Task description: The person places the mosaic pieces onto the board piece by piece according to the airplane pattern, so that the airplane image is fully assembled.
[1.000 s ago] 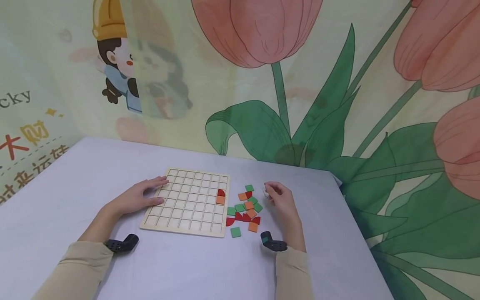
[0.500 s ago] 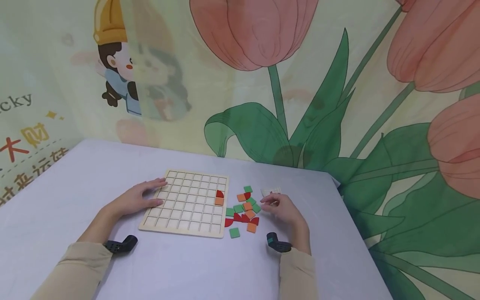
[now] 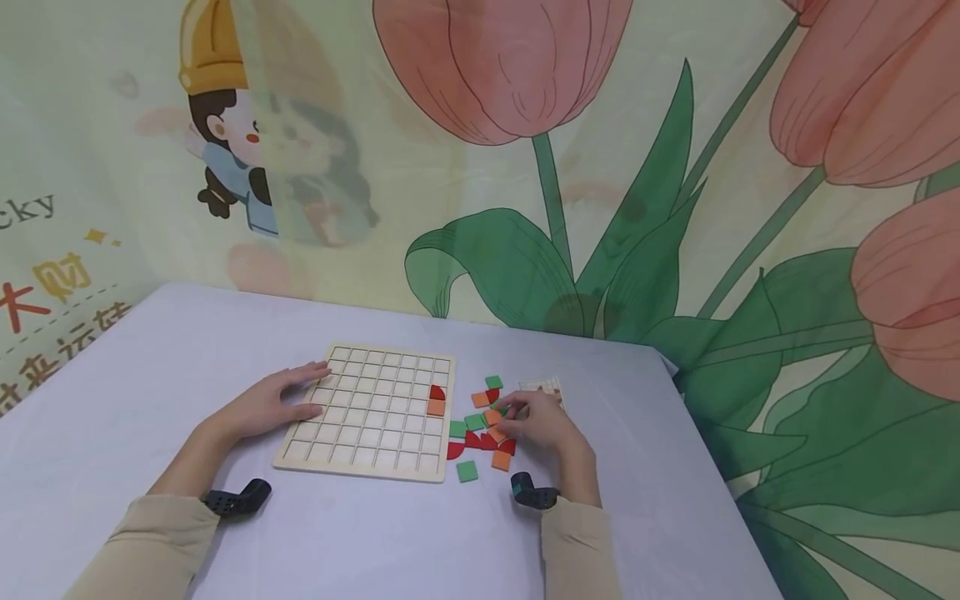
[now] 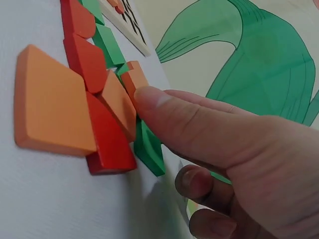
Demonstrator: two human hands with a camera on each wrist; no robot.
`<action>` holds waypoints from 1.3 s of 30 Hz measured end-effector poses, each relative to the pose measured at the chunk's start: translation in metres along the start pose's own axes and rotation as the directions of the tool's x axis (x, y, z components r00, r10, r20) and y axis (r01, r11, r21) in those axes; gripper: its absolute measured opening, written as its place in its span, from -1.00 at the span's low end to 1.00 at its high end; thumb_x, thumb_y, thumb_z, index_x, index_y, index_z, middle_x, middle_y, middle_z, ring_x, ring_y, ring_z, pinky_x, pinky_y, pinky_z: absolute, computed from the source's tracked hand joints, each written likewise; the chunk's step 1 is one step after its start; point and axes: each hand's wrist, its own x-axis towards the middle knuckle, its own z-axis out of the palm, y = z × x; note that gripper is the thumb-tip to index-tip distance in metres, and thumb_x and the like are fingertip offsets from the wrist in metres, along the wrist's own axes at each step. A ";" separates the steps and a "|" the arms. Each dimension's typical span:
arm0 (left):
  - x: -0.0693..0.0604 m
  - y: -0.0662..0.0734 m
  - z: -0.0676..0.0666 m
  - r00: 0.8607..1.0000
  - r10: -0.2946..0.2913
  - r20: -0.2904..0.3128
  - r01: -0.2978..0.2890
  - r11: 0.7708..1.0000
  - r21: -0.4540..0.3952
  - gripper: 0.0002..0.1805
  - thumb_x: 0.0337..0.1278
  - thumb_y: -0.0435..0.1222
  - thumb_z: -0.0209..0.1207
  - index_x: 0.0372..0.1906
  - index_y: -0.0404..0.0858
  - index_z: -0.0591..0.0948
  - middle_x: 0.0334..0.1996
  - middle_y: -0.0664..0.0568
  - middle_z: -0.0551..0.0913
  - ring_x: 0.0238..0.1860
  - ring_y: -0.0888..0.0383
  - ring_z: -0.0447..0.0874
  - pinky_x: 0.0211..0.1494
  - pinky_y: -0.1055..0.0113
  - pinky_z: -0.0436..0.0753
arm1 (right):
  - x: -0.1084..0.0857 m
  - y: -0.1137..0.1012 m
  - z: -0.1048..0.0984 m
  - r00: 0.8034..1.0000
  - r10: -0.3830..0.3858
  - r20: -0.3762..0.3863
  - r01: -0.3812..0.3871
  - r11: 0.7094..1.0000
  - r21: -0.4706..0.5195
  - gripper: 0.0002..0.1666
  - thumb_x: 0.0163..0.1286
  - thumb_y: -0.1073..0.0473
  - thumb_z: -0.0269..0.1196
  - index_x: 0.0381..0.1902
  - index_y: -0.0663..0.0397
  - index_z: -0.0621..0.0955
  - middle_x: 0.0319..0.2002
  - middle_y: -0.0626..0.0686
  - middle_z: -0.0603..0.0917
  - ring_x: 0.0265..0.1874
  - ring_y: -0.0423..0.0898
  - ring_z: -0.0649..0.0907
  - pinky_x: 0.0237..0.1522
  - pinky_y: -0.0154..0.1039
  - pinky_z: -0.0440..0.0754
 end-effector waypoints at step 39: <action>0.002 0.000 -0.002 0.999 0.032 -0.023 -0.032 0.999 0.005 -0.26 0.03 0.00 0.30 0.32 -0.20 0.40 0.41 -0.19 0.26 0.42 -0.32 0.07 0.38 -0.30 0.07 | -0.023 -0.014 -0.020 0.973 0.107 0.206 -0.086 0.991 -0.107 -0.73 -0.02 0.22 0.48 -0.38 -0.03 0.59 -0.54 0.00 0.55 -0.46 -0.10 0.51 -0.45 -0.30 0.51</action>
